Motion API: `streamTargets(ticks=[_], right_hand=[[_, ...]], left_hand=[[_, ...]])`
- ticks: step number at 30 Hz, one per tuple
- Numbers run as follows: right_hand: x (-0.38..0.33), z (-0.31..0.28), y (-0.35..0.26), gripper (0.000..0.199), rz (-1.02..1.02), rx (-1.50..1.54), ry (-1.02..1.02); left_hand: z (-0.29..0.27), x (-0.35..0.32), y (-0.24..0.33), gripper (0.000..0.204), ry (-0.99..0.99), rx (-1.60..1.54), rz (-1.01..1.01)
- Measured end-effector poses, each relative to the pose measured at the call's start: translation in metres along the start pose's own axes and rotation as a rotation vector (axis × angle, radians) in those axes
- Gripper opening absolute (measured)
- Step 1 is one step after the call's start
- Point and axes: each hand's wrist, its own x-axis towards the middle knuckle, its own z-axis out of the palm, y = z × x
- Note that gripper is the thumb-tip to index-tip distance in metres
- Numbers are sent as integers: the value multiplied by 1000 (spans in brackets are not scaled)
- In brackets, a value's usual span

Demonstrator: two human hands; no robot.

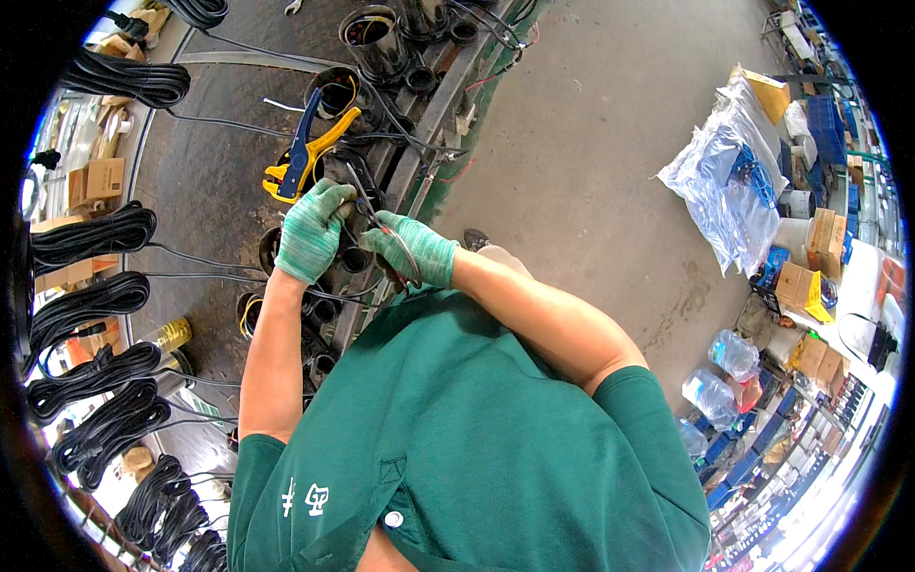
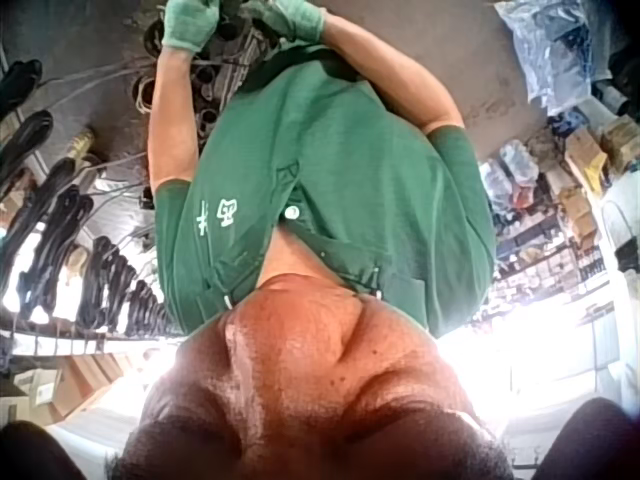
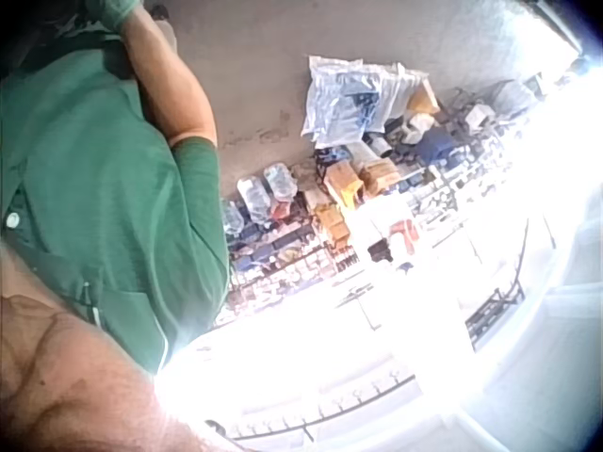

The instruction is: The person uses a yellow crimping tool to secure metal terminals onto the ends of black electrical wires. They repeatedly pick up wires, insert them into the tool, and crimp the connections while working at a bench with multiple wire coils.

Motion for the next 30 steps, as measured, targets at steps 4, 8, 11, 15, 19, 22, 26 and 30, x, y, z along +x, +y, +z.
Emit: streamTargets(ticks=[4, 8, 11, 15, 19, 22, 26, 30], right_hand=[[1, 9, 7, 24, -368, -242, 44], [-11, 16, -7, 23, 87, -20, 64], [-12, 13, -14, 25, 75, 101, 143], [-9, -6, -17, 21, 98, 208, 200], [-9, -18, 17, 15, 18, 366, 198], [-20, -27, 19, 31, 48, 361, 78], [-18, -30, 31, 34, -4, 350, 84], [-22, -33, 27, 34, 31, 418, 75]], left_hand=[[-1, 2, -1, 21, -42, 82, 20], [-8, 4, 1, 21, -115, 140, 50], [-8, 1, 1, 21, -144, 150, 117], [-5, -2, 8, 20, -70, 61, 11], [-5, -5, 18, 32, 176, -61, -229], [-7, 5, 15, 35, 366, -28, -433], [-13, 24, 15, 31, 337, 129, -544], [-9, 24, 15, 25, 320, 360, -424]])
